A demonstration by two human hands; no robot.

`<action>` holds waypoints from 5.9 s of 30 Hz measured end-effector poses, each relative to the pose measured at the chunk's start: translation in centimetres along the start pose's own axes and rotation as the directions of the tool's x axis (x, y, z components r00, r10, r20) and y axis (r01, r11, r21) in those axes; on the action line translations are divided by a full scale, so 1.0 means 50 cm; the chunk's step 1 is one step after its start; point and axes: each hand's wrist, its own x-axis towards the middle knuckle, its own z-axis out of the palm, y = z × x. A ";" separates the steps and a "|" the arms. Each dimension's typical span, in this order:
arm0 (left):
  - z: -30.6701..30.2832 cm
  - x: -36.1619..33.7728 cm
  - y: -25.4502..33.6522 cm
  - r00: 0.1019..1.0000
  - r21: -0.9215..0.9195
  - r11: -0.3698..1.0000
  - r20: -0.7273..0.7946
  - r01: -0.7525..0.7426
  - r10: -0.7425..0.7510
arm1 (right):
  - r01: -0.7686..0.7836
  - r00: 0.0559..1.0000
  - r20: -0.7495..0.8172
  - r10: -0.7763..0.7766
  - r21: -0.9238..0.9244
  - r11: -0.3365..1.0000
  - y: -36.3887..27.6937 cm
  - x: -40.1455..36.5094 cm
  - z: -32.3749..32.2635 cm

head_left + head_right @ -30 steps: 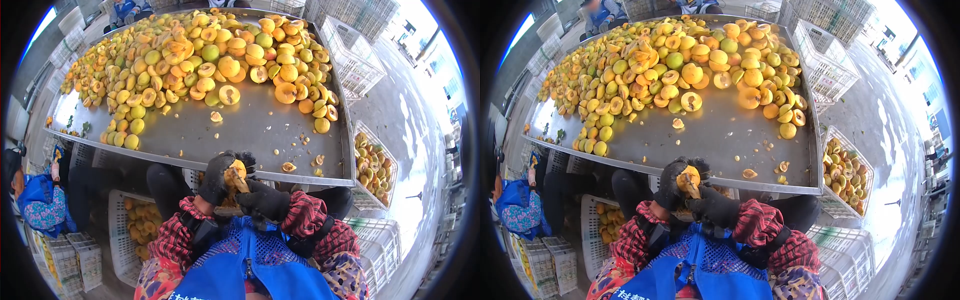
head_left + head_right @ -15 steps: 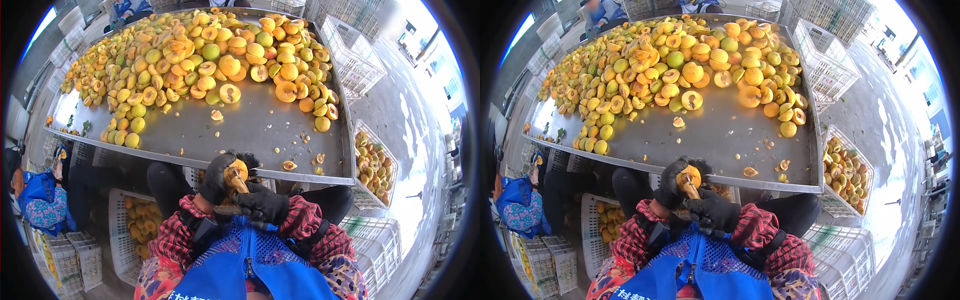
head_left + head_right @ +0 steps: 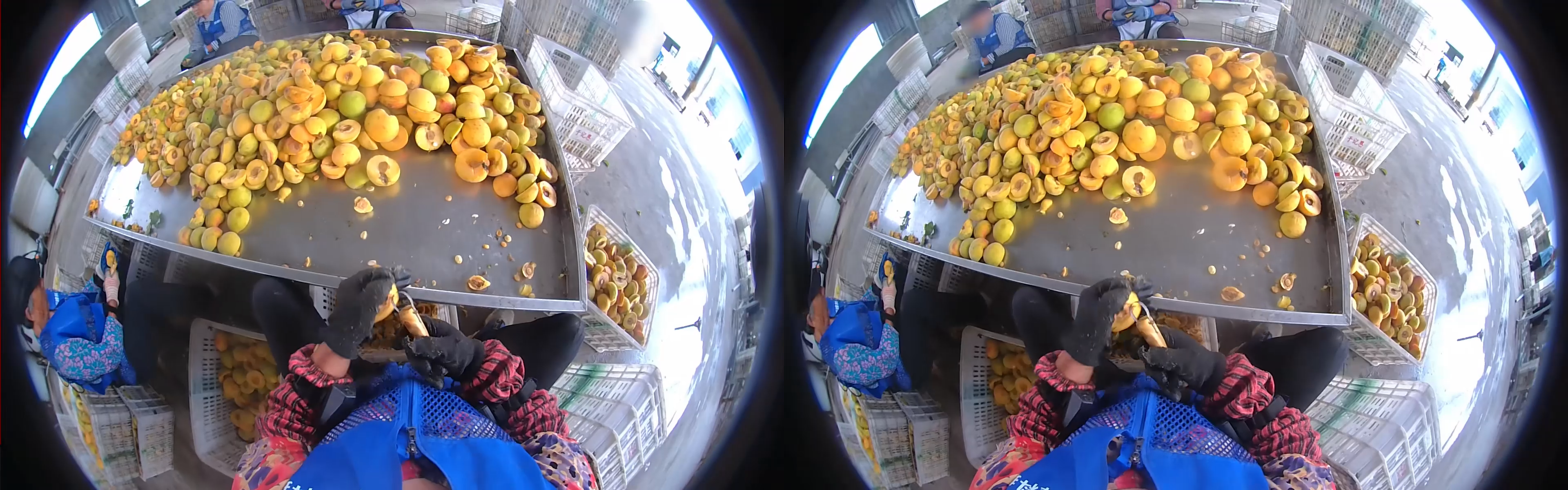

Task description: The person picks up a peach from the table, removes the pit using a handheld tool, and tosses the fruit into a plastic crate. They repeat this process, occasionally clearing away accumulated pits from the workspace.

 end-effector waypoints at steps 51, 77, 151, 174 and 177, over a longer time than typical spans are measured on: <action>0.008 0.141 0.044 0.953 -0.749 0.595 0.183 0.293 -0.240 | -0.011 0.953 -0.278 -0.120 -0.429 0.903 -0.070 -0.088 -0.015; 0.078 0.028 0.005 0.997 -0.740 0.672 0.012 -0.039 0.071 | 0.044 0.786 -0.101 -0.609 -0.975 0.219 -0.063 0.002 0.075; -0.021 0.059 -0.052 0.777 0.281 0.725 0.185 -0.628 0.602 | -0.286 0.918 -0.396 0.027 -0.613 0.737 -0.002 0.043 0.072; -0.034 0.046 -0.021 0.905 0.151 0.909 0.245 -0.389 0.347 | -0.441 0.896 -0.389 0.216 -0.712 0.546 -0.064 0.046 0.087; -0.056 0.043 -0.004 0.748 0.143 0.770 0.402 -0.621 0.528 | -0.374 0.907 -0.371 0.197 -0.499 0.782 -0.062 0.047 0.089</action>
